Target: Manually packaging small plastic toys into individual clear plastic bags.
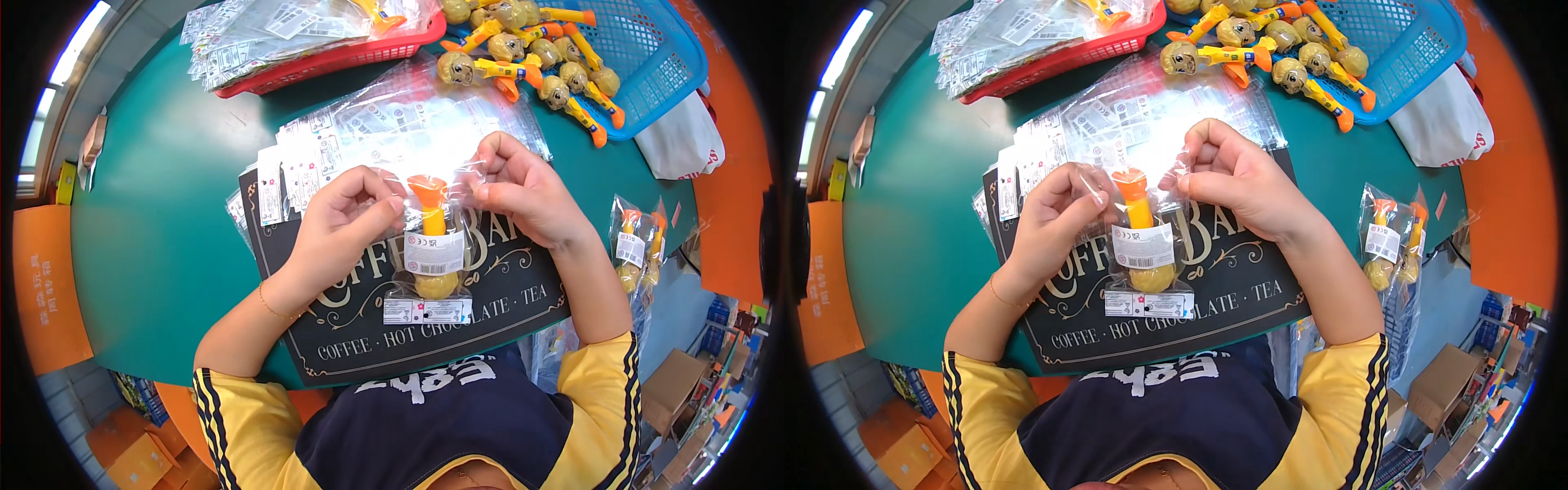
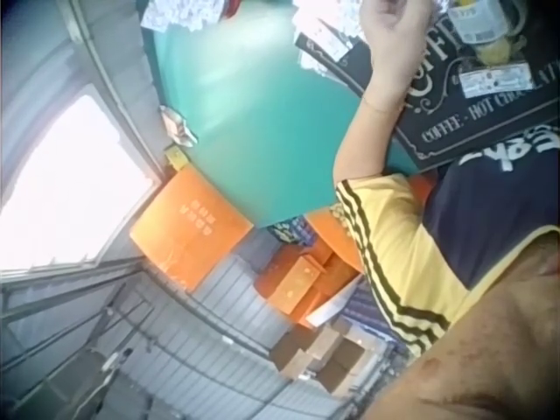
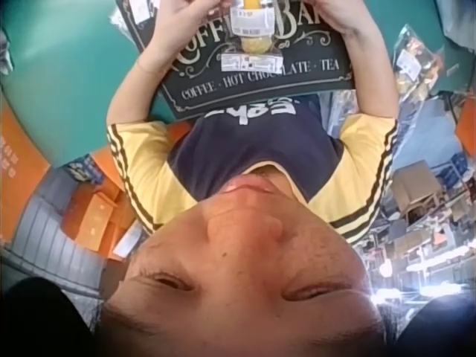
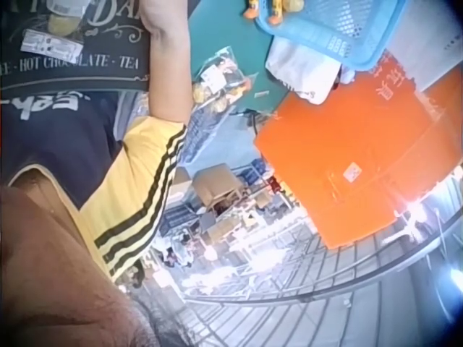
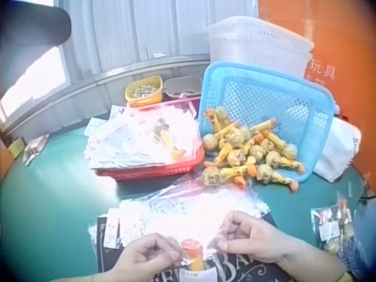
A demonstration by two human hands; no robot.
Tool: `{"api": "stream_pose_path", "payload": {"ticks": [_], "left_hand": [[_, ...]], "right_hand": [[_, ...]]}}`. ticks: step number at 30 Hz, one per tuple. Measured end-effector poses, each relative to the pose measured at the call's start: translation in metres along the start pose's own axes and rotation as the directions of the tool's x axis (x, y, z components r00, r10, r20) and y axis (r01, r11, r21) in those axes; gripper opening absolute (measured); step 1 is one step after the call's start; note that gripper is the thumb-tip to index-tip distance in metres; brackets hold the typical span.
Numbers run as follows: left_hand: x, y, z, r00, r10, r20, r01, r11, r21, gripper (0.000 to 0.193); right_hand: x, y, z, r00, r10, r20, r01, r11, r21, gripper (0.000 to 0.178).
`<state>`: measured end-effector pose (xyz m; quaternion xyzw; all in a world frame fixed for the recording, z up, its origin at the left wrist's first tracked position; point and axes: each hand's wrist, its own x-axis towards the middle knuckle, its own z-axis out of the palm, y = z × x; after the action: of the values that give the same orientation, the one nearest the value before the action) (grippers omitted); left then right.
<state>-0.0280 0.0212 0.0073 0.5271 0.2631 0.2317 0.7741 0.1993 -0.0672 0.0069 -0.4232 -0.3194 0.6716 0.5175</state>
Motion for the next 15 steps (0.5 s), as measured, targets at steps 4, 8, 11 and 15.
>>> {"api": "stream_pose_path", "payload": {"ticks": [4, 8, 11, 15], "left_hand": [[-0.003, -0.008, -0.002, 0.987, 0.153, 0.041, -0.156, 0.983, 0.094, 0.006], [-0.007, -0.008, 0.007, 0.984, 0.176, 0.011, -0.175, 0.972, 0.155, 0.007], [-0.010, -0.009, 0.008, 0.988, 0.153, 0.013, -0.153, 0.979, 0.136, 0.007], [-0.012, -0.010, 0.005, 0.994, 0.105, 0.043, -0.112, 0.968, 0.226, 0.007]], "right_hand": [[0.001, -0.003, 0.013, 1.000, -0.008, 0.011, 0.007, 0.999, 0.047, 0.049], [0.002, -0.002, 0.018, 0.997, 0.007, 0.079, -0.010, 0.999, 0.044, 0.074], [0.001, -0.003, 0.020, 0.989, -0.018, 0.145, 0.030, 0.996, -0.085, 0.077], [-0.002, -0.004, 0.025, 0.990, -0.032, 0.135, 0.059, 0.978, -0.201, 0.072]]}}
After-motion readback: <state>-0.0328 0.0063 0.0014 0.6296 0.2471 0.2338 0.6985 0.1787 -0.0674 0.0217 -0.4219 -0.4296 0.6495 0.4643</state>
